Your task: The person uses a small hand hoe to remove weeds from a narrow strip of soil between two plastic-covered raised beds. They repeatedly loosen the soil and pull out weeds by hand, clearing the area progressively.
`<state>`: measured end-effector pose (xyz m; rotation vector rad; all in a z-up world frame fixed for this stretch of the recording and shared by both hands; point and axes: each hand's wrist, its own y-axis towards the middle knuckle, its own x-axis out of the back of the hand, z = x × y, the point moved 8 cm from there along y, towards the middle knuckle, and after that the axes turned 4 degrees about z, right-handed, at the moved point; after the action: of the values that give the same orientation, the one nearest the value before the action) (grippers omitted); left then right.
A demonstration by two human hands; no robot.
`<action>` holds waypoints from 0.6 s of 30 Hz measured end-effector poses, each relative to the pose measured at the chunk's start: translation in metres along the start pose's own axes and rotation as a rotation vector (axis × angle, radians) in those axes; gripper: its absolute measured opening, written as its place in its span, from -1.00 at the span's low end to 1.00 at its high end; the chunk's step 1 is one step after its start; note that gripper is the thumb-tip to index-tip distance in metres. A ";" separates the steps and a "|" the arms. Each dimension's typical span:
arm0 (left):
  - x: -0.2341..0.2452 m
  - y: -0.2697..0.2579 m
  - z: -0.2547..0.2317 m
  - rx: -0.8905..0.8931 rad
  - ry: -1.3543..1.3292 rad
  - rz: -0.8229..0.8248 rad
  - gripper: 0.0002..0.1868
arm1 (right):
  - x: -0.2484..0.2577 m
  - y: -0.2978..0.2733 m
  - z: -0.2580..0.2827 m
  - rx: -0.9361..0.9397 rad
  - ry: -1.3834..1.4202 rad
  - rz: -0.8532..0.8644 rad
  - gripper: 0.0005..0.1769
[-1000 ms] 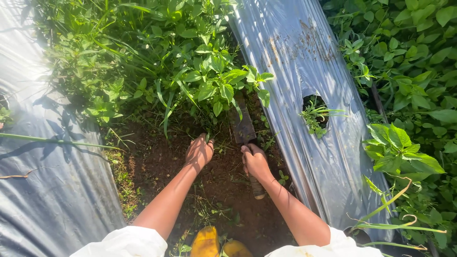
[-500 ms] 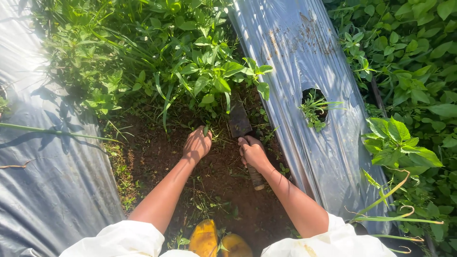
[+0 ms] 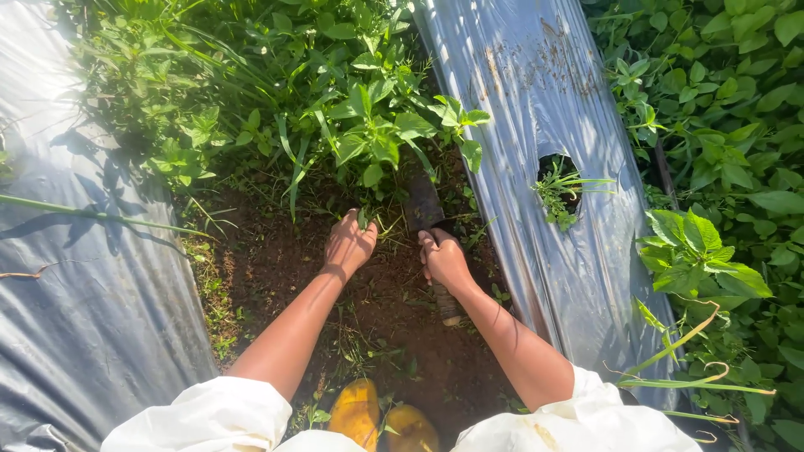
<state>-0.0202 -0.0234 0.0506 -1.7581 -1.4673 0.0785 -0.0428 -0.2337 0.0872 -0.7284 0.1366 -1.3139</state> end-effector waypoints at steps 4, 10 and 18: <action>-0.001 0.005 -0.007 -0.135 0.120 -0.025 -0.44 | 0.003 0.019 -0.034 -0.006 0.046 -0.060 -0.60; 0.026 -0.010 -0.065 -0.447 0.470 -0.222 -0.52 | -0.004 -0.001 0.011 -0.019 0.057 -0.071 -0.60; 0.034 0.004 -0.133 -0.677 0.695 0.044 -0.29 | -0.002 0.000 0.022 -0.068 0.040 -0.061 -0.65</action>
<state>0.0635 -0.0666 0.1512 -2.0263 -0.9768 -1.0114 -0.0329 -0.2233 0.1041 -0.7694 0.1936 -1.3878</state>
